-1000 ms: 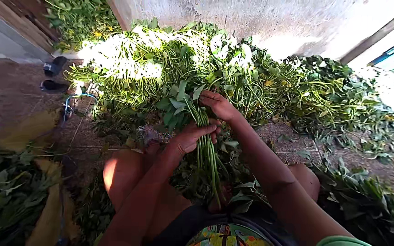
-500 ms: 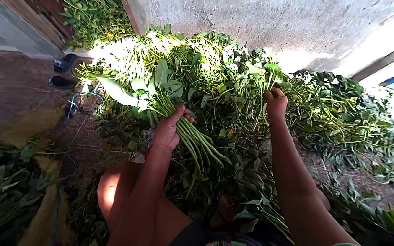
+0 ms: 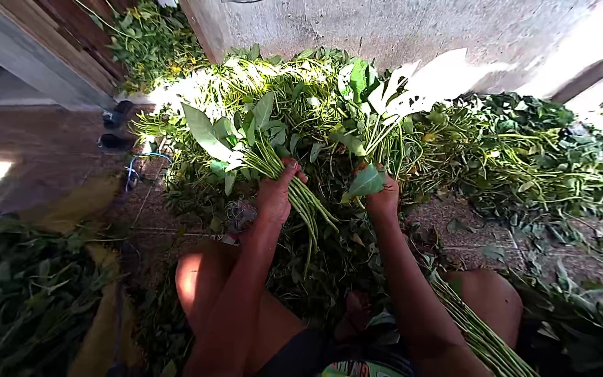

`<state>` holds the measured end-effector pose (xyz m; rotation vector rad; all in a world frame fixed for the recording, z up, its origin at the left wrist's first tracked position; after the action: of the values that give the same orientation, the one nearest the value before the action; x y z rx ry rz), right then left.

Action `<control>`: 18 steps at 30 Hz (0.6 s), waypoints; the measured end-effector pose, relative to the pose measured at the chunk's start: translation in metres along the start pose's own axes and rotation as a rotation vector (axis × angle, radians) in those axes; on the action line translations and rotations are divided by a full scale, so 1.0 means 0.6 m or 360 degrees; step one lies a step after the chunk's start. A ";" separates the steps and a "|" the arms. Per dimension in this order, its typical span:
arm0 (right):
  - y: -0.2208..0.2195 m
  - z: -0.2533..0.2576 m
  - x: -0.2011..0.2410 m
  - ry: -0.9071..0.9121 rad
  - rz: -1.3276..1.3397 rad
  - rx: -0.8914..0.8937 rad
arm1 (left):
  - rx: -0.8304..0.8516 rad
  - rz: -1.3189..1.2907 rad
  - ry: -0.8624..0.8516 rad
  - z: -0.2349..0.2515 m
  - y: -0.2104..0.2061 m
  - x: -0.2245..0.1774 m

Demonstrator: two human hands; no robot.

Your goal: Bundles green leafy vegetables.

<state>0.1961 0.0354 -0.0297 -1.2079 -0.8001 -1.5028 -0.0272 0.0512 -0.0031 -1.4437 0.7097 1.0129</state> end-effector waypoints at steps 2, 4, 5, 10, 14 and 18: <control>-0.004 -0.009 0.006 0.0119 0.0004 0.0063 | 0.0087 0.0000 -0.0093 -0.010 -0.006 -0.005; -0.008 -0.015 0.012 0.0193 -0.0073 0.0067 | 0.0195 0.0016 -0.0158 -0.022 -0.014 -0.009; -0.010 -0.018 0.014 0.0222 -0.0113 0.0070 | 0.0264 0.0036 -0.0188 -0.029 -0.019 -0.010; -0.028 -0.041 0.018 0.0191 -0.0171 0.0129 | 0.0354 0.0108 -0.0158 -0.051 -0.032 -0.001; -0.052 -0.062 0.031 0.0143 -0.0224 0.0140 | 0.0216 0.0185 -0.0101 -0.051 -0.029 0.004; -0.067 -0.073 0.050 0.0180 -0.0378 0.0084 | 0.0200 0.0250 -0.0075 -0.048 -0.026 0.007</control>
<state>0.1452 -0.0022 -0.0095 -1.0061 -0.9256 -1.7150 -0.0067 0.0254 -0.0011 -1.2670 0.8474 1.0994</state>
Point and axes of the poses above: each hand's wrist, its own z-axis towards the middle knuckle, its own y-axis out of the back of the hand, x = y × z, the point moved 5 cm from there along z, towards the middle knuckle, and after that the axes turned 8 degrees about -y, right-handed, at the moved point
